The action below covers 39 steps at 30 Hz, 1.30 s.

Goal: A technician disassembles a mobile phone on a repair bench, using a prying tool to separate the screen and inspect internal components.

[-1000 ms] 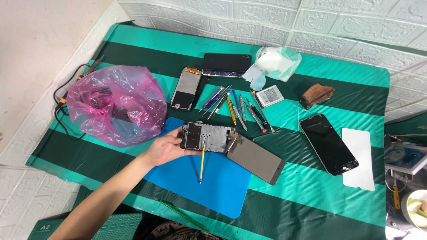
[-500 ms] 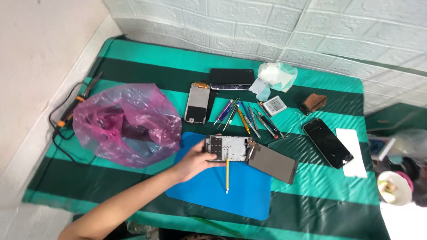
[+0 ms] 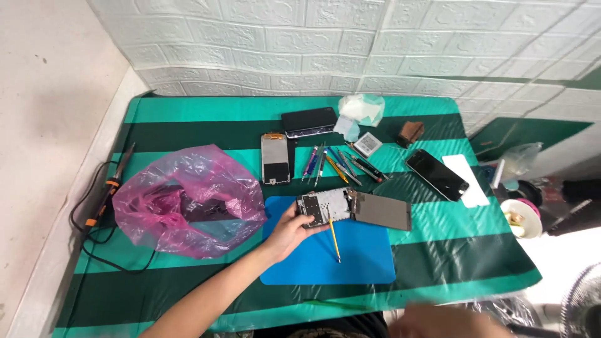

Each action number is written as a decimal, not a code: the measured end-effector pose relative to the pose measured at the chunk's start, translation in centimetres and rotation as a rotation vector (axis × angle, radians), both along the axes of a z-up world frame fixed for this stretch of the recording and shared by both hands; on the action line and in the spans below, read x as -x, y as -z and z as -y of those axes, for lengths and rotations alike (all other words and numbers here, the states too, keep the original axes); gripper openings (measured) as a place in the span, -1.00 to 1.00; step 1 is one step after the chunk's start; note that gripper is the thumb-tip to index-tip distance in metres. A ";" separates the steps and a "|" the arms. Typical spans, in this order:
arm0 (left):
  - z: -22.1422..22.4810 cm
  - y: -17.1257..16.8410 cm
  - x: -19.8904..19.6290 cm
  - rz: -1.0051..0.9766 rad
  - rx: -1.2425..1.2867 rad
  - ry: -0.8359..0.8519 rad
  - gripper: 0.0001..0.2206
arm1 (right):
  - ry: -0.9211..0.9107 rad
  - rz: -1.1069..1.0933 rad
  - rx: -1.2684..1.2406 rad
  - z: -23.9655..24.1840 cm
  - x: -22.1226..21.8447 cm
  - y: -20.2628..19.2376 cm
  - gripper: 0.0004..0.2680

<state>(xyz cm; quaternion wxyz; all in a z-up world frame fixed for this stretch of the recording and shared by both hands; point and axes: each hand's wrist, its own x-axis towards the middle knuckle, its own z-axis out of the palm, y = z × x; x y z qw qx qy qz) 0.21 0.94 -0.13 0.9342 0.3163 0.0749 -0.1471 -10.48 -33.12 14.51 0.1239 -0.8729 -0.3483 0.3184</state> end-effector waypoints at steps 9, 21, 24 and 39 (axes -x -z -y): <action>0.2 -1.1 -0.6 -0.125 0.027 0.040 -0.52 | -0.506 0.935 -0.622 -11.2 -5.6 -18.1 -0.83; -0.3 -0.5 0.0 -0.091 -0.033 -0.016 -0.65 | -0.481 0.366 -0.827 -9.7 -6.5 -15.1 -0.67; -0.4 -0.3 -0.1 -0.074 -0.034 -0.015 -0.62 | -0.446 0.515 -0.802 -9.2 -7.6 -13.8 -0.71; 0.1 1.7 -0.7 0.060 -0.017 -0.025 -0.42 | -0.564 0.987 -0.914 -12.9 -15.8 0.0 -0.78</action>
